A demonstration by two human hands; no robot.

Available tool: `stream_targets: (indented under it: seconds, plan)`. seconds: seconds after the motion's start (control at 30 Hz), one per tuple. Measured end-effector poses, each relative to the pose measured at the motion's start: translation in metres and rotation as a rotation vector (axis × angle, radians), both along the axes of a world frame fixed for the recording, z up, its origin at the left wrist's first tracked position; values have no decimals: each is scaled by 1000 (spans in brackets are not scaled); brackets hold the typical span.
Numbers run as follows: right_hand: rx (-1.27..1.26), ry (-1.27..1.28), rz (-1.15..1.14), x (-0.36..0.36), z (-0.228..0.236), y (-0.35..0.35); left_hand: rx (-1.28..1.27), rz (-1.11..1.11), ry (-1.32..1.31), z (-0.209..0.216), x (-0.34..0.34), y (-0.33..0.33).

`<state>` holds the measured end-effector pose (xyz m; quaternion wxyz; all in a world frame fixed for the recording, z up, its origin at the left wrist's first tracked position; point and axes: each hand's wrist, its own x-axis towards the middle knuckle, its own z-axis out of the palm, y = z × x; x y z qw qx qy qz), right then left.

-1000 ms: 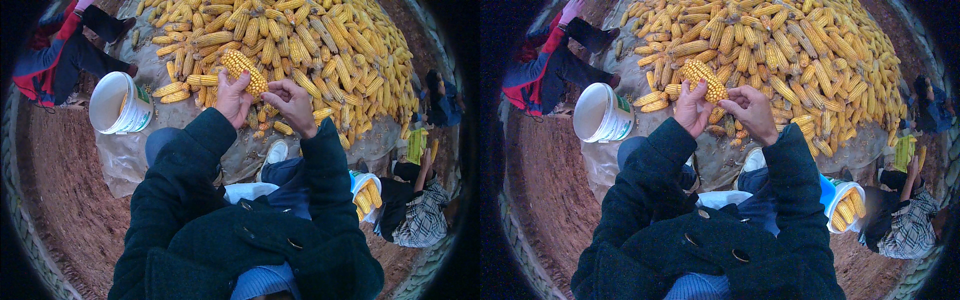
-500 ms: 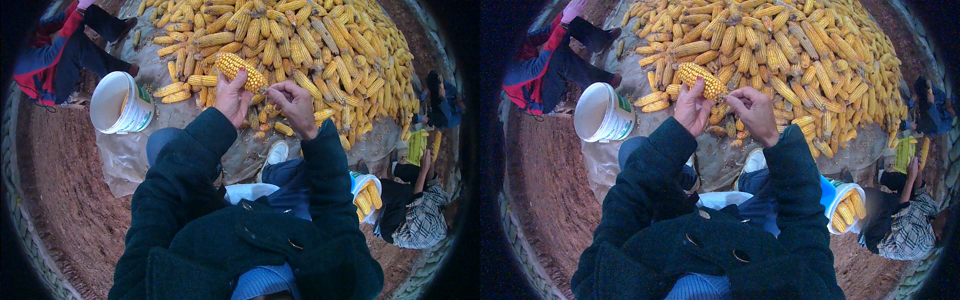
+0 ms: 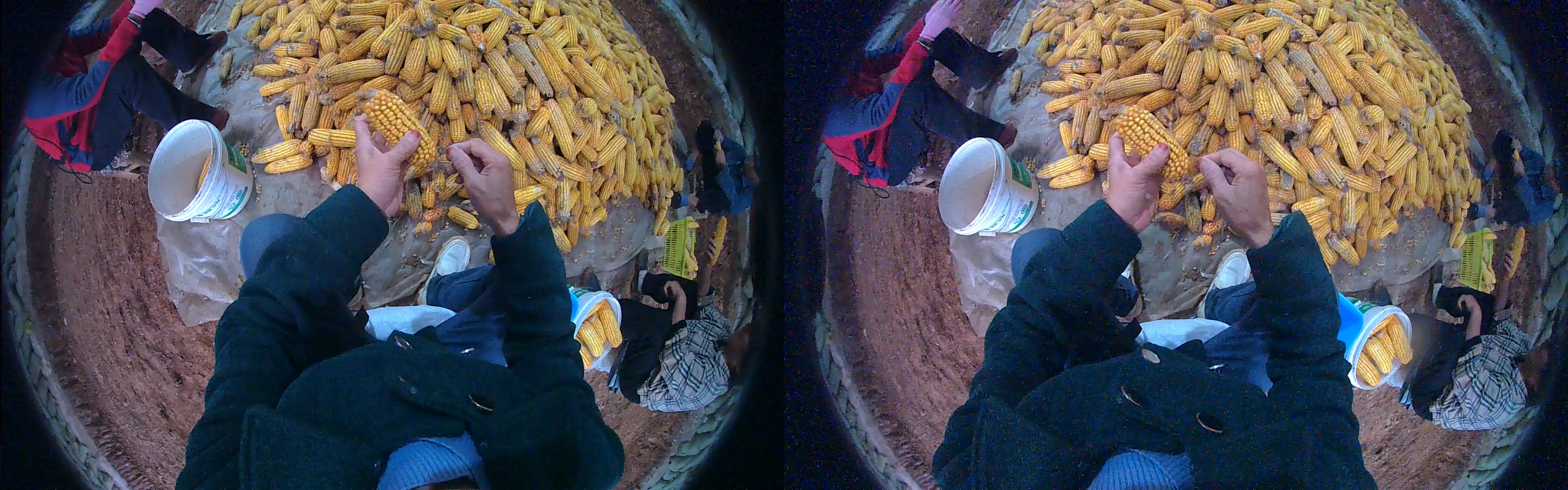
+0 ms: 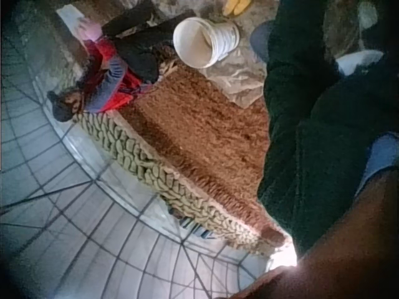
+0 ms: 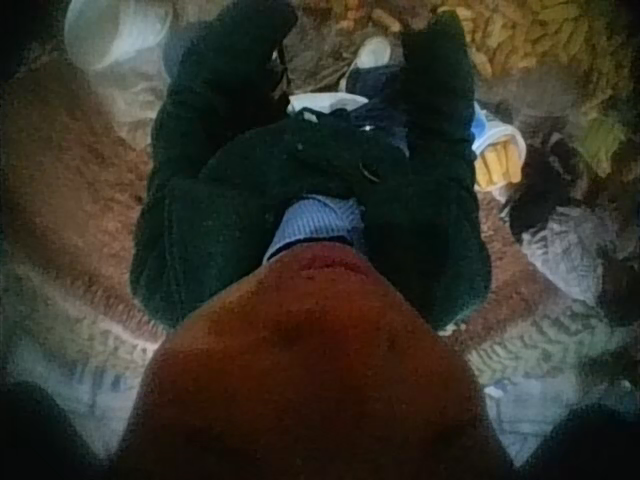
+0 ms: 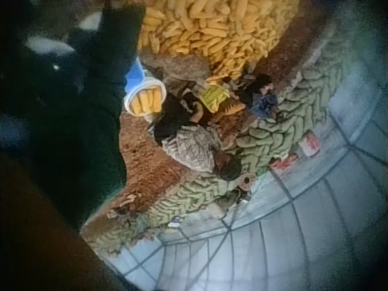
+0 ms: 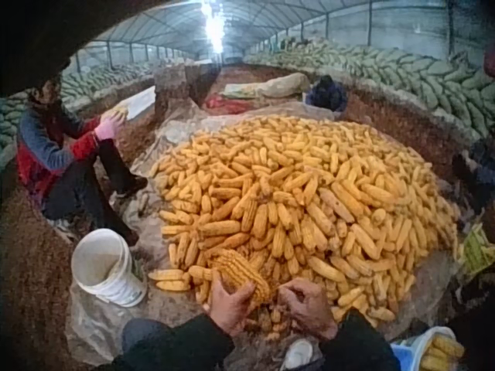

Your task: The person sits on the ground and shucks corn cobs by hand, removing kernels from the cob and placing them into a nearby bucket. The person handles multiple corn cobs one at a time, rotating them to remove kernels.

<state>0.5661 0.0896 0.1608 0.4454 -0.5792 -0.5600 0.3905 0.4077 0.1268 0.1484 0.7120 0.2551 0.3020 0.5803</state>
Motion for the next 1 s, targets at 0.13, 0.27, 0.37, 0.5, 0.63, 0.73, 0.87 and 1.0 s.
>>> stream_targets:
  seconds: [0.13,0.27,0.37,0.5,0.63,0.73,0.87,1.0]
  plan:
    - [35,92,-45,-3,2,-1,74,-25,117,0,3,-2]
    - [136,191,-80,-6,1,-1,158,-114,332,3,1,-7]
    - [176,212,-75,-6,1,-1,321,-131,458,2,1,-7]
    - [197,262,-57,-5,5,-2,512,-113,593,-6,2,-7]
    - [282,252,-64,-7,9,-2,606,-66,814,-11,-1,-5]
    - [283,307,-99,-6,9,-1,641,-54,870,-10,-2,-6]
    - [282,284,-124,-4,9,0,643,-76,886,-5,-2,-7]
    - [244,324,-155,-3,7,-1,626,-130,867,-3,-2,-10]
